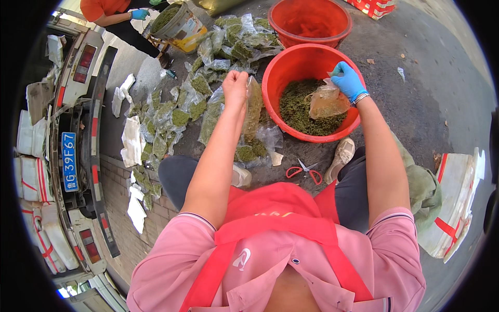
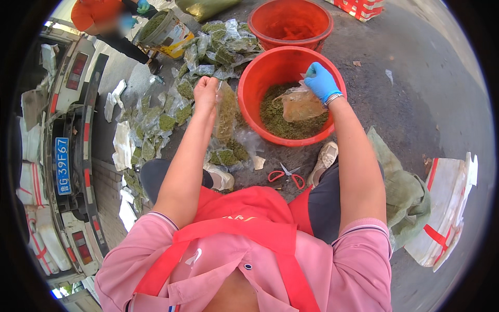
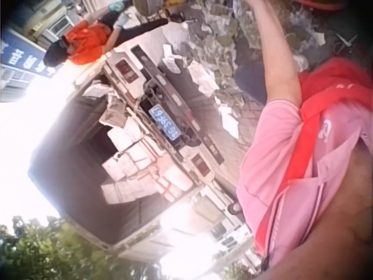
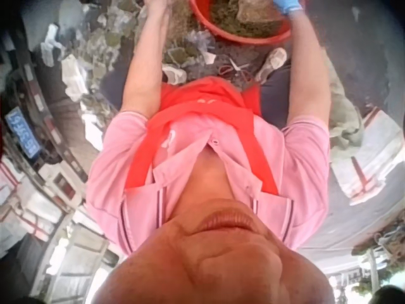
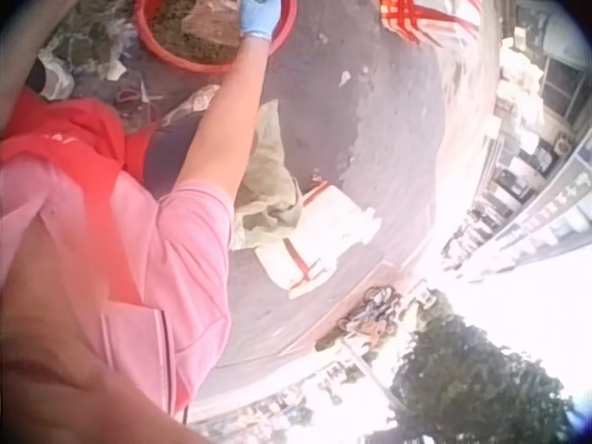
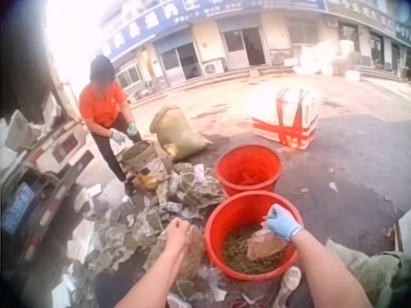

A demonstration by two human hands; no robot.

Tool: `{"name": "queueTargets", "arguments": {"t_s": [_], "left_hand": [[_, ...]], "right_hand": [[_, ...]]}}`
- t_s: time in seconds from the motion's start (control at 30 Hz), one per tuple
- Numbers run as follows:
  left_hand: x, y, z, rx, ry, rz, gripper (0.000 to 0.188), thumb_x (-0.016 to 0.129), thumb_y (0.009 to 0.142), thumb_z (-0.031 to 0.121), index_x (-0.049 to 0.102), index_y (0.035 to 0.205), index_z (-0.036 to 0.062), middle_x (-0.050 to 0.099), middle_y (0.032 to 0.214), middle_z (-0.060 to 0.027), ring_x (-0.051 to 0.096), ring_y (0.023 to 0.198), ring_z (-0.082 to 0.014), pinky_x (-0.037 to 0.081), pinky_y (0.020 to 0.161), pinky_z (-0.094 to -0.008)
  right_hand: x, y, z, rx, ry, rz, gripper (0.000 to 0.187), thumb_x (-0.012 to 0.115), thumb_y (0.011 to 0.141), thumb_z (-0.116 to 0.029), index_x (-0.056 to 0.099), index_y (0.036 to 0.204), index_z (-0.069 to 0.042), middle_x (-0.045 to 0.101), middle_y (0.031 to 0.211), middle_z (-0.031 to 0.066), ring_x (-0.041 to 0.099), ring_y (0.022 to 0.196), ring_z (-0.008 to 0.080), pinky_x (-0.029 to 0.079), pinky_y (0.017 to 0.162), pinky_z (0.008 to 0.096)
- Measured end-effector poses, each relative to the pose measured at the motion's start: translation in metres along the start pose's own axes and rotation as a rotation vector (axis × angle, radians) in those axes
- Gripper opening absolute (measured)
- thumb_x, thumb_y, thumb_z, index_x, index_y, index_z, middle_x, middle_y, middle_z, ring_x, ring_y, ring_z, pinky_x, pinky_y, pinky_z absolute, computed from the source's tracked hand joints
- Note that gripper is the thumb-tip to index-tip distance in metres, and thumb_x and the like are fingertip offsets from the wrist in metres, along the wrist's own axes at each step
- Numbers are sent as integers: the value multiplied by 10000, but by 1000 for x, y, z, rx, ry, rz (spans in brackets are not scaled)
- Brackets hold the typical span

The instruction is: The person scoops green leafy material from a red bucket into small plastic bags, ties them, and places them on the ground. The person repeats this process continuously.

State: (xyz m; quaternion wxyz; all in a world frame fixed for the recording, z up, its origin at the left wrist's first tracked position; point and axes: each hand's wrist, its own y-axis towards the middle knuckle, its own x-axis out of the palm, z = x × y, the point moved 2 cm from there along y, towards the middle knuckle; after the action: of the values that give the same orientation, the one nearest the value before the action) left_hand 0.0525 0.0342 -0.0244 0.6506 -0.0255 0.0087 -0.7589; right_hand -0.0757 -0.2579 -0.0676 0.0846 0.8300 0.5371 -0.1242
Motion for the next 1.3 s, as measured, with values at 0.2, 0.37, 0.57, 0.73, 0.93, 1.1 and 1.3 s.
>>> {"name": "queueTargets", "arguments": {"t_s": [0.2, 0.37, 0.57, 0.73, 0.93, 1.1, 1.3], "left_hand": [[57, -46, 61, 355, -199, -93, 264, 543, 796, 23, 356, 635, 117, 345, 572, 66, 303, 484, -33, 315, 432, -211], [75, -88, 43, 737, 242, -250, 291, 592, 734, -3, 343, 603, 74, 340, 510, 3, 357, 449, -72, 316, 418, -247], [78, -122, 24, 932, 492, -492, 277, 625, 669, 45, 375, 551, 56, 364, 478, -71, 414, 422, -199, 353, 423, -278], [30, -99, 22, 70, 320, -381, 252, 551, 804, 248, 480, 637, 73, 522, 554, -27, 510, 519, -90, 400, 480, -251], [35, -56, 46, 40, 1143, -405, 443, 585, 680, 520, 552, 690, 79, 613, 637, -75, 602, 545, -171, 463, 600, -306], [18, -21, 15, -137, 770, -538, 254, 654, 657, 295, 544, 670, 66, 614, 639, -62, 620, 540, -151, 472, 537, -282], [46, -39, 5, 231, 1057, -293, 247, 640, 666, 322, 559, 766, 111, 633, 752, -42, 619, 672, -183, 462, 615, -310]], "right_hand": [[41, -24, -43, -81, 173, -233, 200, 442, 769, -17, 603, 885, -40, 582, 731, 44, 555, 702, 127, 464, 653, 263], [47, -34, -60, 419, 298, -183, 377, 565, 814, -382, 624, 727, -20, 573, 696, 30, 507, 650, 117, 423, 614, 267], [68, -41, -19, 157, 3, -386, 254, 617, 778, -270, 623, 723, -22, 542, 631, 39, 426, 583, 115, 413, 593, 293], [74, -45, -38, 67, 50, -396, 187, 591, 793, -199, 624, 789, -16, 564, 635, 70, 477, 583, 136, 429, 614, 309], [72, -55, -69, -265, -135, -314, 188, 574, 807, -217, 624, 827, -37, 581, 686, 136, 522, 586, 216, 443, 632, 330], [40, -36, -67, -139, 131, -151, 188, 576, 820, -190, 620, 818, -6, 593, 654, 50, 503, 602, 103, 427, 591, 281], [16, -49, -73, -327, -315, 103, 207, 566, 804, -269, 630, 828, -73, 618, 737, 107, 596, 682, 253, 462, 622, 355]]}}
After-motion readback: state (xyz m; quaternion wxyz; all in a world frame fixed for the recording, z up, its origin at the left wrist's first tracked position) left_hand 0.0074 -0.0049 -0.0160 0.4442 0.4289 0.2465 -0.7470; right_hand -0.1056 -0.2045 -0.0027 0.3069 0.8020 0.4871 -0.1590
